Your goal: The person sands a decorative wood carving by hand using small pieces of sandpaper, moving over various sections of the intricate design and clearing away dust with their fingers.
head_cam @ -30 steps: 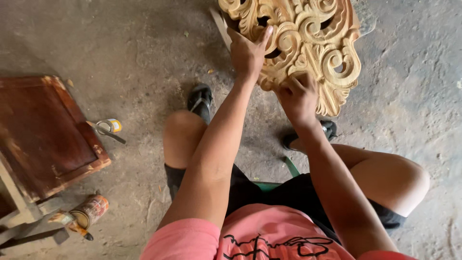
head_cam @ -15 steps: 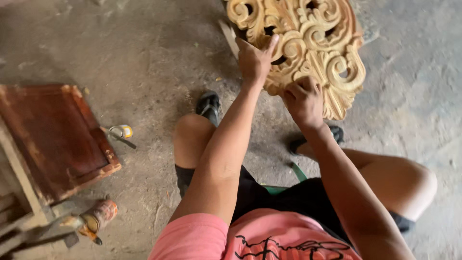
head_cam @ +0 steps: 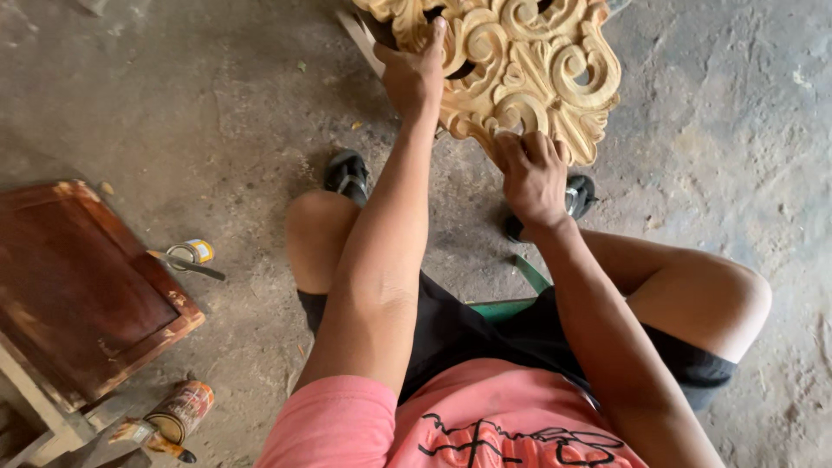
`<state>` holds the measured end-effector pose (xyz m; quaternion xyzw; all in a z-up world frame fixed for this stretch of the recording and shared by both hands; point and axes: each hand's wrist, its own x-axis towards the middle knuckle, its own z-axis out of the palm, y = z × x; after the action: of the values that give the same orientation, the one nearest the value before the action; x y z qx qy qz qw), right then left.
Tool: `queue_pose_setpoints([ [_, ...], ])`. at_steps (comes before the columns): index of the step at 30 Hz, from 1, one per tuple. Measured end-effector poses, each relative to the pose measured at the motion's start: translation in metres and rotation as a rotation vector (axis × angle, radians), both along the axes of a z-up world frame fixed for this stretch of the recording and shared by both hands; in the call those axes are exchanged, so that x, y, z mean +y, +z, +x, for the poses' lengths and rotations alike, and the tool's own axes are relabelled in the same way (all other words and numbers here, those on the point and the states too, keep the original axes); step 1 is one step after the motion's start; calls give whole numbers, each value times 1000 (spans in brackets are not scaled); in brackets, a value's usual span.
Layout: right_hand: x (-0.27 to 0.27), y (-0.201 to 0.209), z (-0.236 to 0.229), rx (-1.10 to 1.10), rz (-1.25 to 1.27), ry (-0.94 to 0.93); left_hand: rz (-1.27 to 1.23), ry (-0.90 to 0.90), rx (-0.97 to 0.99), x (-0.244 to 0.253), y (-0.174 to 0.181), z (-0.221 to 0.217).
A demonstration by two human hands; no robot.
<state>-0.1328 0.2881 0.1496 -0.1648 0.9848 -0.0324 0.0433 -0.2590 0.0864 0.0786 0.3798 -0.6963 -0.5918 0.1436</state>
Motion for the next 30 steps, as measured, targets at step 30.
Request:
queue_pose_setpoints([
  [30, -25, 9, -4, -86, 36, 99, -129, -106, -130, 4, -5, -7],
])
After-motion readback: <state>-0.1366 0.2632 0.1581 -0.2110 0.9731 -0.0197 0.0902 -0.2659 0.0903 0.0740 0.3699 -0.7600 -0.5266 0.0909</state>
